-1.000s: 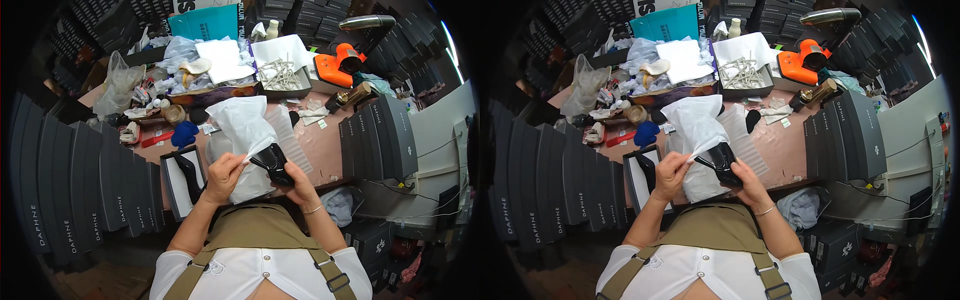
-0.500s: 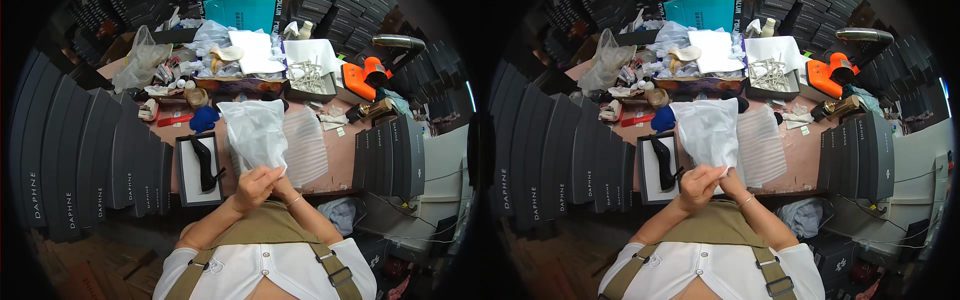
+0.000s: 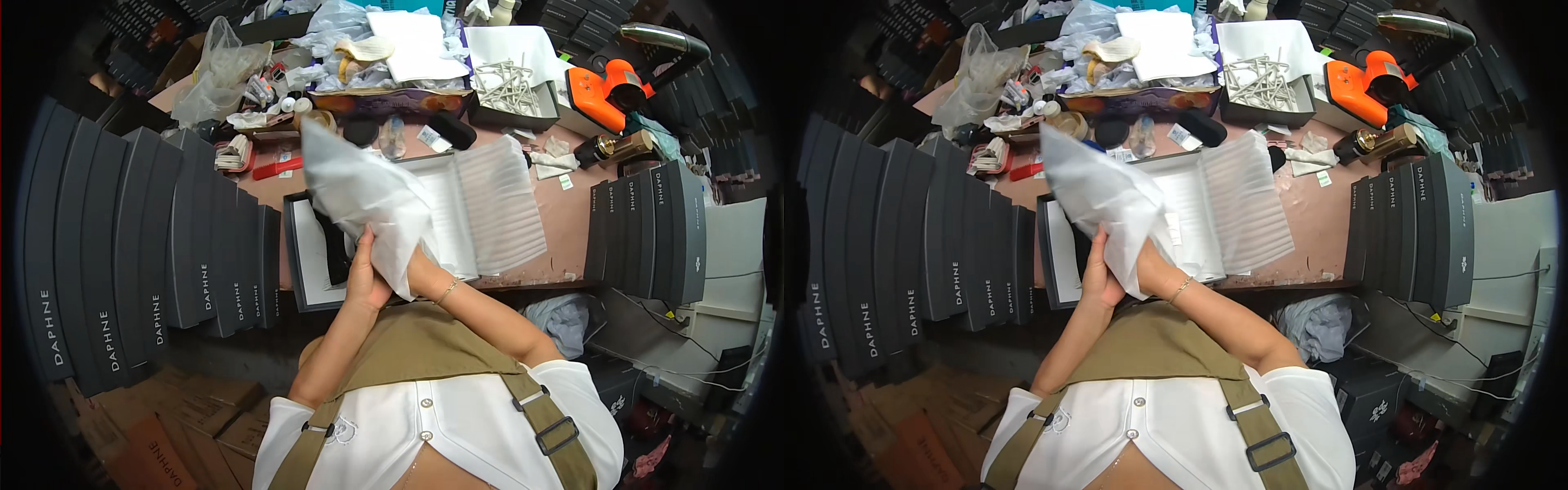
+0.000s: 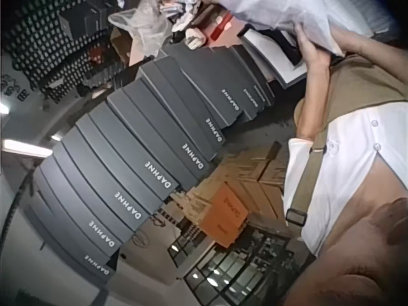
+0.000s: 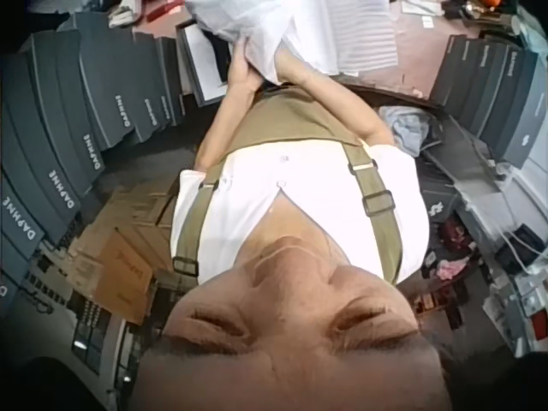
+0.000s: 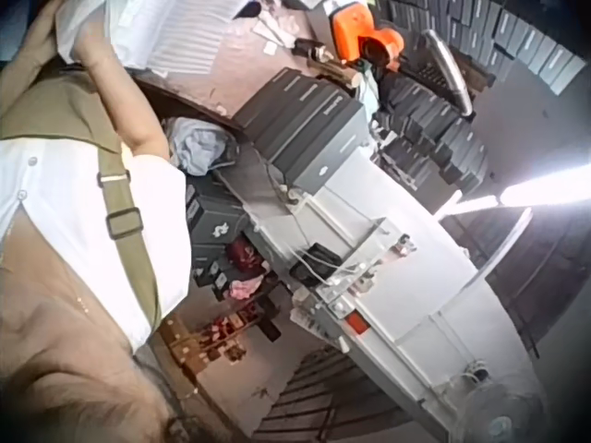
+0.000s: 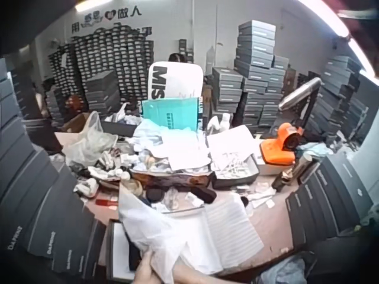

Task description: Wrapping high-heeled shoes in protective paper and placing them into shoe boxes at a packing station.

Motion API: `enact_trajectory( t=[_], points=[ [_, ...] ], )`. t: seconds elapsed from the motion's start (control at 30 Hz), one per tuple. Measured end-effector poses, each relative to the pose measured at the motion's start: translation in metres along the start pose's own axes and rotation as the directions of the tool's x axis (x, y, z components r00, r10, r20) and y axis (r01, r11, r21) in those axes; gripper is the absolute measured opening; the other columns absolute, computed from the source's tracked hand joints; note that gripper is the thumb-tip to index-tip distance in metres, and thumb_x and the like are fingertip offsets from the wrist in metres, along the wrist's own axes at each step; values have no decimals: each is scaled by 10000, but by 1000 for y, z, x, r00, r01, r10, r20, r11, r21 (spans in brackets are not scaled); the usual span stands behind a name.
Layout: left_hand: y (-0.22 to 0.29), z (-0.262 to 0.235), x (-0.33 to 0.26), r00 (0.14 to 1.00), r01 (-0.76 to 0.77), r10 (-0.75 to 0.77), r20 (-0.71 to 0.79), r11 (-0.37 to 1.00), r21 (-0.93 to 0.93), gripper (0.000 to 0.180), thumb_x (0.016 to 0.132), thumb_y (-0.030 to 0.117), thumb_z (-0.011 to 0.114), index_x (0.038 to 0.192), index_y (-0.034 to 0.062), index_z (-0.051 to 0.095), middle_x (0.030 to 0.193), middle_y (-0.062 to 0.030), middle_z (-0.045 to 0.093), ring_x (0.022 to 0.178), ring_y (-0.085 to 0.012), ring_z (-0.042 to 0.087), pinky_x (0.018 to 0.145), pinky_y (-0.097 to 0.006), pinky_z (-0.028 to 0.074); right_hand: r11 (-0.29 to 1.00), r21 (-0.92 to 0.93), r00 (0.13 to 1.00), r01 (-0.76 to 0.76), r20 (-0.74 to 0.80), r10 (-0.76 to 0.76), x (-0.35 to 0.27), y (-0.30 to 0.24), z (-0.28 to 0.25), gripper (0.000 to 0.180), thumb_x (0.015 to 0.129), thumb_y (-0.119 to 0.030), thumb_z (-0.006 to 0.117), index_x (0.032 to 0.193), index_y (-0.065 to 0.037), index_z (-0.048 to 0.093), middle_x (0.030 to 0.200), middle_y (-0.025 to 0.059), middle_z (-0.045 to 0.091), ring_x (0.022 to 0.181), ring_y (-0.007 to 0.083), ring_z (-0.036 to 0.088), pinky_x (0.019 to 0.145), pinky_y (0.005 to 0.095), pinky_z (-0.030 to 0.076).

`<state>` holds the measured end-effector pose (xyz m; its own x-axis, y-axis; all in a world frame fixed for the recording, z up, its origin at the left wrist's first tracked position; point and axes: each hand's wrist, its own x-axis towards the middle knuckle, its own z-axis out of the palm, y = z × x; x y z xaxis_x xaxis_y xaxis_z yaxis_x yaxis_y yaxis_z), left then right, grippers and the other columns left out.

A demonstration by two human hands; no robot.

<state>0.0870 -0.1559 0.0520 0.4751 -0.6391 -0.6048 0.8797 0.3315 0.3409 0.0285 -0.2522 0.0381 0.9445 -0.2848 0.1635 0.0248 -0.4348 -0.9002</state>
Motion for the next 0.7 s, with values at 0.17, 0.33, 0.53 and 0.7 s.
enact_trajectory(
  t=[0.17,0.33,0.53,0.7],
  points=[
    [51,-30,17,857,-502,516,-10,838,212,514,893,211,632,1323,28,420,1277,-137,513,1101,-215,565,964,-340,459,995,-15,901,97,426,-82,-21,-23,-45,623,855,-91,616,1406,-4,338,1432,240,346,1313,363,380,1064,376,340],
    [-5,-14,4,690,-512,625,365,64,857,815,758,107,760,1398,-6,268,1313,-197,461,1182,-346,497,1036,-414,376,769,623,912,-144,-219,348,-27,-11,-70,786,835,-359,699,1421,-22,297,1427,185,358,1300,264,381,1047,425,348],
    [-32,-8,18,669,-743,-453,589,-437,508,801,722,84,736,1411,53,329,1076,-160,600,953,-346,620,804,-368,503,68,927,699,-370,229,677,-96,31,-98,414,887,-227,619,1216,7,526,1112,117,621,1007,218,610,909,355,491],
    [-50,-2,25,645,-758,-368,670,-194,623,584,719,65,705,1257,61,478,954,-128,604,863,-310,618,776,-359,503,23,977,581,-210,106,807,-152,51,-107,416,883,-248,632,1210,-8,536,1141,93,621,1022,213,609,919,357,491]
  ],
)
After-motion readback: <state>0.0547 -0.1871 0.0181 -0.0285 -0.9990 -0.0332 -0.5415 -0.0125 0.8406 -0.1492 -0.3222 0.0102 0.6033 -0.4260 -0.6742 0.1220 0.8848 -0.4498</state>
